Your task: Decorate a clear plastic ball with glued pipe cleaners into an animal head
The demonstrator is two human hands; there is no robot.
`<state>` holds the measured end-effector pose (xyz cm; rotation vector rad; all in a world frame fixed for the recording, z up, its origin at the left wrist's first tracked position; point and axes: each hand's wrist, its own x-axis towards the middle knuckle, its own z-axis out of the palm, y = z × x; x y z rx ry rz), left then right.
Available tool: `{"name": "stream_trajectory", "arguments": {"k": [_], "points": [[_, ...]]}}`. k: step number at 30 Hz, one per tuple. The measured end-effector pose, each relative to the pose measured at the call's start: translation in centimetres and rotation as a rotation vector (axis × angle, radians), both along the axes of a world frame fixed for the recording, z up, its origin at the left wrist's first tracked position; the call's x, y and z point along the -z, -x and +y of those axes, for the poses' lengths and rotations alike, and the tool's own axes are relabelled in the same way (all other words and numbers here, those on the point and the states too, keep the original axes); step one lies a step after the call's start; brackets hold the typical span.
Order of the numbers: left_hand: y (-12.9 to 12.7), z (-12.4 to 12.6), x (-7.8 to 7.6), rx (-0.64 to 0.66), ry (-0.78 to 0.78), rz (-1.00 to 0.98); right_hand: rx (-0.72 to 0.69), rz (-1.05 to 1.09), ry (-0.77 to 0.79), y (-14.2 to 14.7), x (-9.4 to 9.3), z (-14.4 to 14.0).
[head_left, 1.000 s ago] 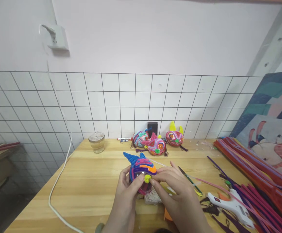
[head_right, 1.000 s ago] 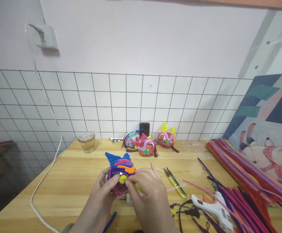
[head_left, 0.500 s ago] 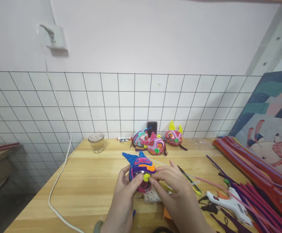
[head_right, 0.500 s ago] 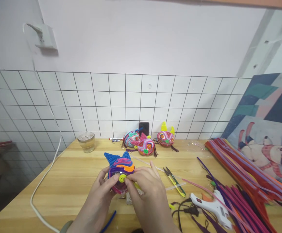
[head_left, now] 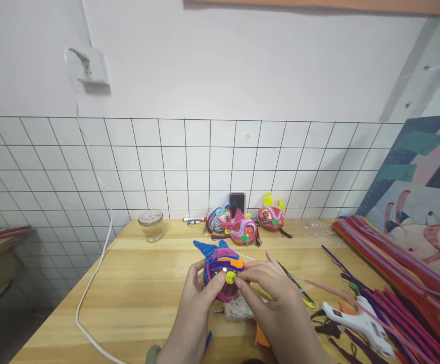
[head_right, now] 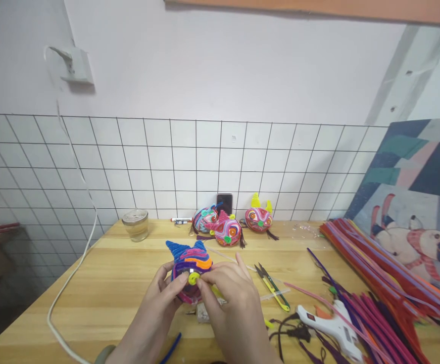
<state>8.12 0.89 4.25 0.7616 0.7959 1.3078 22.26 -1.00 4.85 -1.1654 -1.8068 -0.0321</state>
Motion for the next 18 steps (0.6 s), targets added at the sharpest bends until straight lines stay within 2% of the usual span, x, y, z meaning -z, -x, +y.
{"name": "stream_trajectory", "arguments": {"k": [6, 18], "points": [[0.12, 0.23, 0.19, 0.025, -0.015, 0.010, 0.027, -0.041, -0.045, -0.04, -0.09, -0.02], [-0.30, 0.52, 0.88, -0.065, 0.059, -0.032, 0.013, -0.021, -0.031, 0.05, 0.09, 0.16]]}}
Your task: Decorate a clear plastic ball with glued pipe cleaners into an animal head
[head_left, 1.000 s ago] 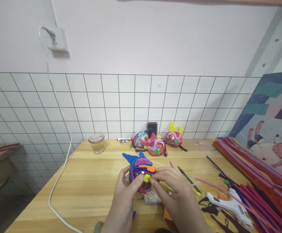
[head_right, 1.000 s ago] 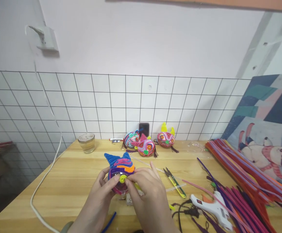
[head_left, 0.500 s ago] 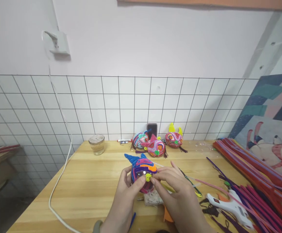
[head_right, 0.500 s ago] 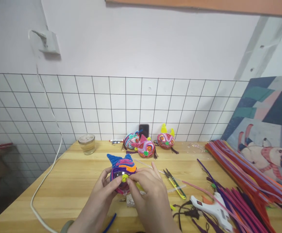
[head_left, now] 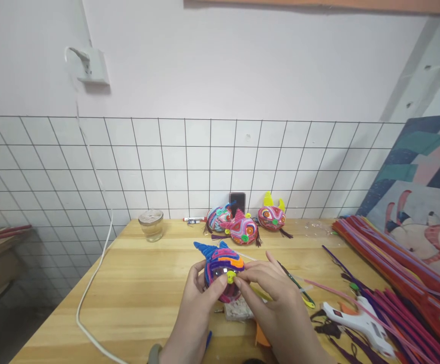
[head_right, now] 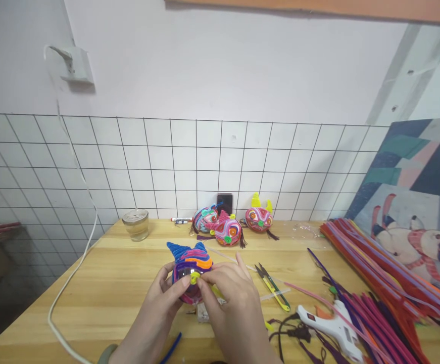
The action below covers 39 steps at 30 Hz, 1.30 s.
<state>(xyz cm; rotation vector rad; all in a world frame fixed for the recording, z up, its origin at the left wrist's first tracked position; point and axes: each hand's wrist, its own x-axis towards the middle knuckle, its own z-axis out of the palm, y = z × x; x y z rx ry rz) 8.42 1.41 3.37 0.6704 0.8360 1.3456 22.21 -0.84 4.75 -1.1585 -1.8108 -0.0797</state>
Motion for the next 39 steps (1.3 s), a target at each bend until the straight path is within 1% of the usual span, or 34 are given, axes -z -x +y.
{"name": "stream_trajectory", "arguments": {"k": [6, 13, 19, 25, 31, 36, 39], "points": [[-0.14, -0.30, -0.37, 0.029, -0.040, -0.025, 0.009, 0.021, 0.013, 0.16, 0.05, -0.11], [-0.13, -0.45, -0.58, 0.105, -0.065, -0.051, 0.013, 0.009, -0.018, 0.23, 0.06, -0.14], [-0.23, -0.29, -0.57, 0.090, -0.067, -0.045, 0.024, 0.004, -0.019, 0.33, -0.02, -0.15], [-0.25, -0.38, -0.79, 0.077, -0.065, -0.056, 0.006, 0.006, -0.018, 0.37, 0.14, -0.19], [-0.50, -0.39, -0.42, 0.045, -0.056, -0.088, 0.000, -0.022, -0.009, 0.14, 0.22, -0.23], [-0.28, -0.47, -0.58, 0.080, -0.061, -0.087, -0.003, -0.010, -0.006, 0.25, 0.08, -0.29], [-0.19, -0.45, -0.54, 0.075, -0.060, -0.086, -0.011, -0.001, 0.000, 0.34, 0.11, -0.16]]}}
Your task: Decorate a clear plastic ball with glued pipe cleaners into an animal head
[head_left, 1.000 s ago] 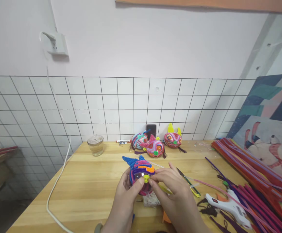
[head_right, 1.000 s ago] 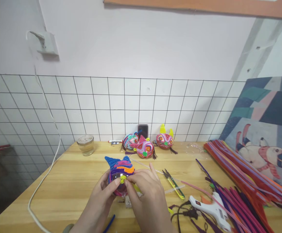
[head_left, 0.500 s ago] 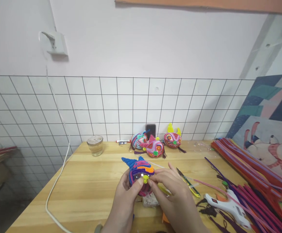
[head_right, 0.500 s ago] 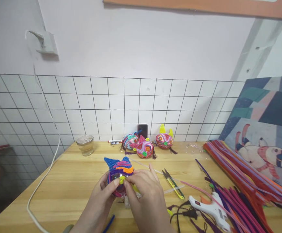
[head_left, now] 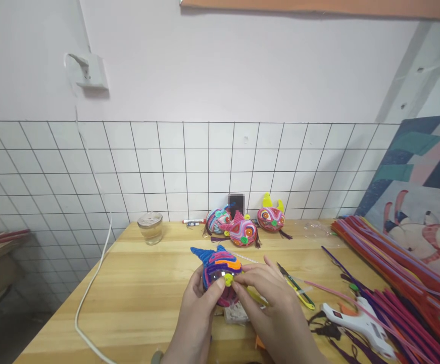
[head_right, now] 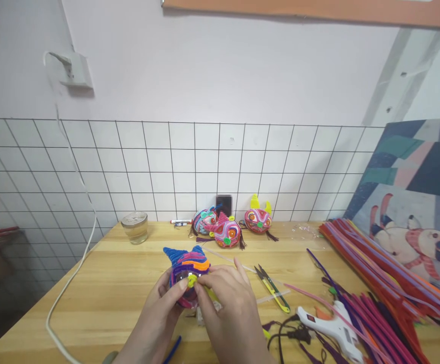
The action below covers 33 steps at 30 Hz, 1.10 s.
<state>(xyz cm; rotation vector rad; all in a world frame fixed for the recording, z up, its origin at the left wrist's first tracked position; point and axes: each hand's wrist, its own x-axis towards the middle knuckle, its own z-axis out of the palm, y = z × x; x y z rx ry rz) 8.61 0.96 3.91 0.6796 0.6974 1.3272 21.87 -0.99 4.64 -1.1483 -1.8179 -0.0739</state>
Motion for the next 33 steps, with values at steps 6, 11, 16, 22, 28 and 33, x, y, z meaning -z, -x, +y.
{"name": "stream_trajectory", "arguments": {"k": [6, 11, 16, 22, 28, 33], "points": [[-0.4, 0.5, 1.1, -0.070, 0.006, 0.015, -0.009, 0.017, -0.013, 0.0, 0.3, 0.1], [-0.6, 0.7, 1.7, -0.127, 0.002, 0.018, -0.019, 0.028, 0.003, -0.1, 0.2, 0.1], [-0.6, 0.5, 1.4, -0.130, -0.011, 0.034, -0.026, 0.045, 0.027, -0.1, -0.1, 0.1], [-0.2, 0.1, 0.9, -0.084, -0.023, 0.069, -0.014, 0.056, 0.021, -0.1, 0.0, -0.1], [-0.2, 0.2, 0.7, -0.072, 0.000, 0.085, -0.013, 0.051, 0.032, -0.2, 0.0, -0.2], [-0.6, 0.5, 1.5, -0.127, -0.010, 0.066, -0.033, 0.032, 0.021, -0.2, 0.0, -0.1]]}}
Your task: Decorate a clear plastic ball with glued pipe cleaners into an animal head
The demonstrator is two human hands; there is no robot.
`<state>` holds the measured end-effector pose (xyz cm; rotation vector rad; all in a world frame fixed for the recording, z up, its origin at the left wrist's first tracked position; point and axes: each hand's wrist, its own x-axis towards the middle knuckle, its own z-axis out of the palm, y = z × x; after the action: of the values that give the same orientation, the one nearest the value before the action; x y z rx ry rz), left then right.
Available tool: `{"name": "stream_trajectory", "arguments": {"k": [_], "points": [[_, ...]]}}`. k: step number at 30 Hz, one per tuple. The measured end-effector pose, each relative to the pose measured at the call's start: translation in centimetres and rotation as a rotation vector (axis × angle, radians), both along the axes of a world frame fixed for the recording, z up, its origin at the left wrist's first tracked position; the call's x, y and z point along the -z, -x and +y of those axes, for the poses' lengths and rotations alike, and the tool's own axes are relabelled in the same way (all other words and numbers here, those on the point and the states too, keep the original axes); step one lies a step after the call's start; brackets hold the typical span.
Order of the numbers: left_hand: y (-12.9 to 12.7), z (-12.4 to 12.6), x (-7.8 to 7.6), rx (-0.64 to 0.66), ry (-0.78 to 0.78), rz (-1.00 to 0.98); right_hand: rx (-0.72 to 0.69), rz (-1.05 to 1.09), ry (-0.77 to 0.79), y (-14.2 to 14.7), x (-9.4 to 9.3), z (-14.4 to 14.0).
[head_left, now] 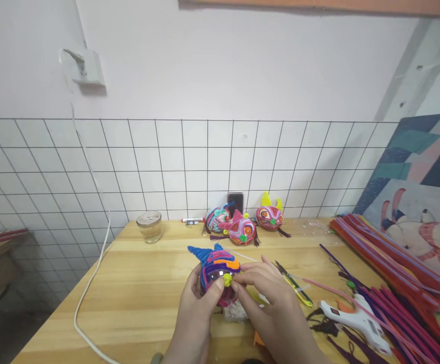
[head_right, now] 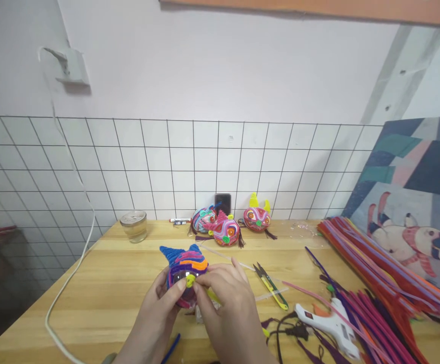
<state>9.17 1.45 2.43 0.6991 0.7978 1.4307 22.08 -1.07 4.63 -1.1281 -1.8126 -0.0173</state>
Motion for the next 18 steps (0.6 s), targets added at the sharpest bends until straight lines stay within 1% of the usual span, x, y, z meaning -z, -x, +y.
{"name": "stream_trajectory", "arguments": {"k": [4, 8, 12, 18], "points": [[-0.09, 0.16, 0.60, -0.024, 0.011, -0.015, -0.007, -0.008, -0.014, 0.02, 0.03, 0.12], [-0.03, 0.26, 0.82, -0.021, 0.016, -0.003, -0.005, -0.018, -0.016, 0.00, 0.12, 0.15], [-0.02, 0.19, 0.70, -0.014, 0.015, 0.016, 0.001, -0.011, -0.026, 0.05, 0.06, 0.05], [-0.16, -0.01, 0.38, -0.044, -0.001, -0.002, 0.009, -0.004, -0.016, 0.22, -0.28, -0.09]]}}
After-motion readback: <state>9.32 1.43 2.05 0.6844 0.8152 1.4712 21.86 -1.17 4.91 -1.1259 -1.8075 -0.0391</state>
